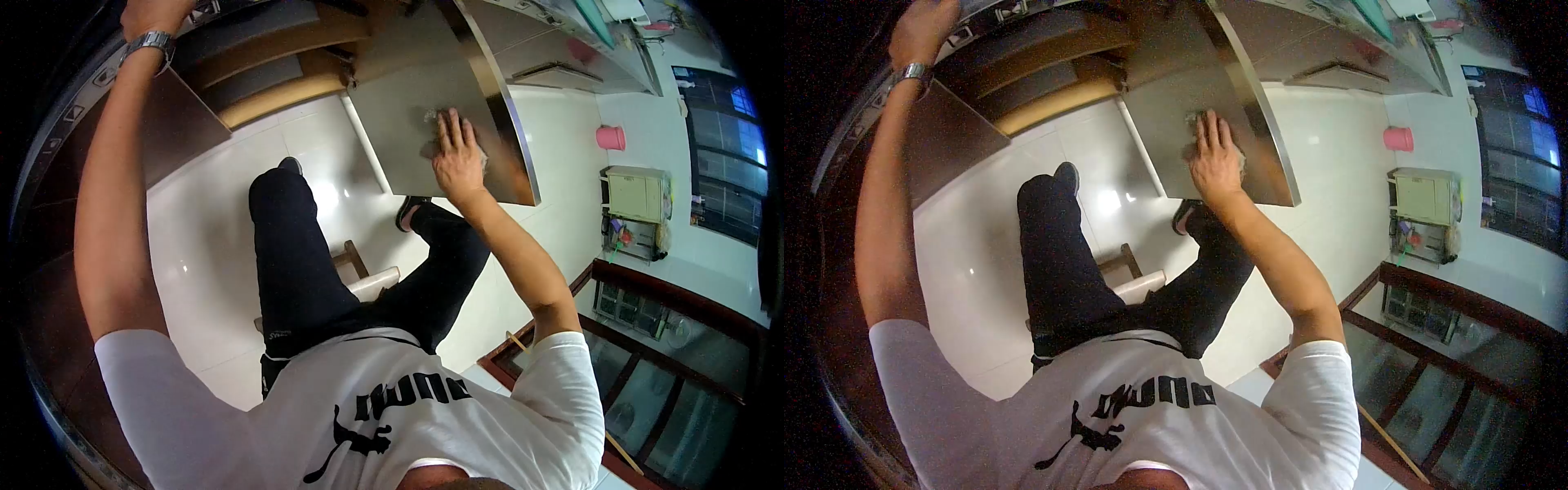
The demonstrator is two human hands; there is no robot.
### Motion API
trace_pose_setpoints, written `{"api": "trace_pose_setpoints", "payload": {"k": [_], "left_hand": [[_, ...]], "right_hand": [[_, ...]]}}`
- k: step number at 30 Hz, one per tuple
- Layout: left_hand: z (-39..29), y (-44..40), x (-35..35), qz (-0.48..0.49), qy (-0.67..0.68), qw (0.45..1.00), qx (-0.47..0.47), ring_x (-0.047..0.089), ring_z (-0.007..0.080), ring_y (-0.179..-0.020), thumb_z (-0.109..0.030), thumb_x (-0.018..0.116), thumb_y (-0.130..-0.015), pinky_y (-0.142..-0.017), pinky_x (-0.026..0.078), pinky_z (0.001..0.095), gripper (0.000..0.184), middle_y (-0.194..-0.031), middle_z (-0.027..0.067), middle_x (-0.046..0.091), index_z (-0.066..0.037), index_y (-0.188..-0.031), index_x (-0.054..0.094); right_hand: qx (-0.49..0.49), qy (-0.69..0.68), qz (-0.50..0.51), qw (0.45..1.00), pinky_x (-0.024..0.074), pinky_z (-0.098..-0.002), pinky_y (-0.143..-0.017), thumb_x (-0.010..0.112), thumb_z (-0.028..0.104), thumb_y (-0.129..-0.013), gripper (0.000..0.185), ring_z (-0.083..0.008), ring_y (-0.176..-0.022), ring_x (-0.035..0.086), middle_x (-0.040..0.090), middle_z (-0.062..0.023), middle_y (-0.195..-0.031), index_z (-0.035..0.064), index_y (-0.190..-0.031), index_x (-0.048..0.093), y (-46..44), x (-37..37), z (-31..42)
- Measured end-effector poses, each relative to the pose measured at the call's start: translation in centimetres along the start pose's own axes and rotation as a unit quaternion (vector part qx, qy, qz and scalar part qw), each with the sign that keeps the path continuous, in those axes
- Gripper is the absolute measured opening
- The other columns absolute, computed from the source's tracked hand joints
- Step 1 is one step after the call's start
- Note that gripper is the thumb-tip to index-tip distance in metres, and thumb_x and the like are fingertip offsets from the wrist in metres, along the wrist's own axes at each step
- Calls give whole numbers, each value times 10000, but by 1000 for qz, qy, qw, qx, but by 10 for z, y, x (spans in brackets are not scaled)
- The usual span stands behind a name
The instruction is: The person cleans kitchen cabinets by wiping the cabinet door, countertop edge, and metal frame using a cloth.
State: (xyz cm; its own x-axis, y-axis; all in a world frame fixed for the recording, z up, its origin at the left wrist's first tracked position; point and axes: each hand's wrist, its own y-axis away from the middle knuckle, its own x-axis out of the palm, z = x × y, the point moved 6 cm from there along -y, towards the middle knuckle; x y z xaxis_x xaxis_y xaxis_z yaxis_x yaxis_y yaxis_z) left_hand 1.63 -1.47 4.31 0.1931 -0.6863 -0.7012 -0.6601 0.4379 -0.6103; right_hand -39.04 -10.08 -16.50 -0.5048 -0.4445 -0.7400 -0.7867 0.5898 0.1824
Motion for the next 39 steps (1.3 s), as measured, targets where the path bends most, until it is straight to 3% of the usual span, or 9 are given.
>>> {"api": "trace_pose_setpoints", "payload": {"k": [5,11,13,15,17,21,25,31,39], "left_hand": [[-2,5,1,-22,-7,1000,-12,625,414,-812,-291,543,-782,-745,505,480,338,-829,260,639,20,-753,673],[8,-9,22,-15,-35,999,7,621,415,-797,-291,548,-772,-731,504,485,331,-812,258,634,16,-756,670],[6,-8,20,-23,-36,999,8,622,414,-794,-289,547,-772,-728,505,482,328,-811,256,635,15,-751,669],[5,-6,19,-30,-41,999,7,622,414,-790,-286,546,-772,-725,506,478,325,-811,254,636,14,-747,668],[8,-8,20,-25,-23,999,8,622,414,-782,-286,544,-775,-720,508,477,322,-800,253,635,8,-735,667],[11,-7,24,-26,-33,999,8,623,409,-804,-293,544,-782,-738,507,475,328,-823,247,641,7,-755,674],[8,-5,22,-70,-46,996,36,624,382,-865,-305,544,-794,-794,498,459,337,-897,222,657,-1,-834,685],[11,-2,26,-83,-63,993,54,619,367,-891,-309,546,-799,-810,495,445,339,-908,214,659,-9,-873,685],[6,-5,18,-54,-26,998,35,633,386,-801,-290,553,-778,-757,510,462,324,-804,231,651,9,-769,678]], "right_hand": [[-174,90,204,959,51,-547,-1135,387,372,-953,449,-306,-1434,122,282,-95,-1517,133,-1288,569,6,68,51],[-151,106,67,981,33,-548,-1141,449,317,-919,372,-252,-1430,161,413,-3,-1451,175,-1212,628,-81,28,17],[-113,142,86,980,79,-578,-1117,450,301,-926,327,-256,-1417,210,459,-50,-1416,183,-1142,665,-119,-31,-14],[-63,154,-12,986,116,-567,-1102,428,315,-940,339,-257,-1409,227,505,-34,-1374,201,-1169,651,-161,-42,-35],[-33,154,-16,987,163,-514,-1101,433,311,-941,358,-239,-1393,255,504,-27,-1370,176,-1205,632,-184,-67,-48],[-71,240,8,968,100,-470,-1143,404,331,-957,441,-258,-1412,218,379,-62,-1472,175,-1360,491,-171,-8,5],[-218,148,172,949,77,-476,-1149,418,336,-955,437,-259,-1405,240,373,-62,-1473,168,-1350,501,-143,90,68],[-111,137,72,982,103,-518,-1129,436,304,-952,362,-206,-1363,330,544,-36,-1326,157,-1238,602,-201,-33,-6],[-114,151,62,980,117,-546,-1105,427,337,-938,413,-292,-1385,275,515,-73,-1362,126,-1244,606,-185,-1,13]]}}
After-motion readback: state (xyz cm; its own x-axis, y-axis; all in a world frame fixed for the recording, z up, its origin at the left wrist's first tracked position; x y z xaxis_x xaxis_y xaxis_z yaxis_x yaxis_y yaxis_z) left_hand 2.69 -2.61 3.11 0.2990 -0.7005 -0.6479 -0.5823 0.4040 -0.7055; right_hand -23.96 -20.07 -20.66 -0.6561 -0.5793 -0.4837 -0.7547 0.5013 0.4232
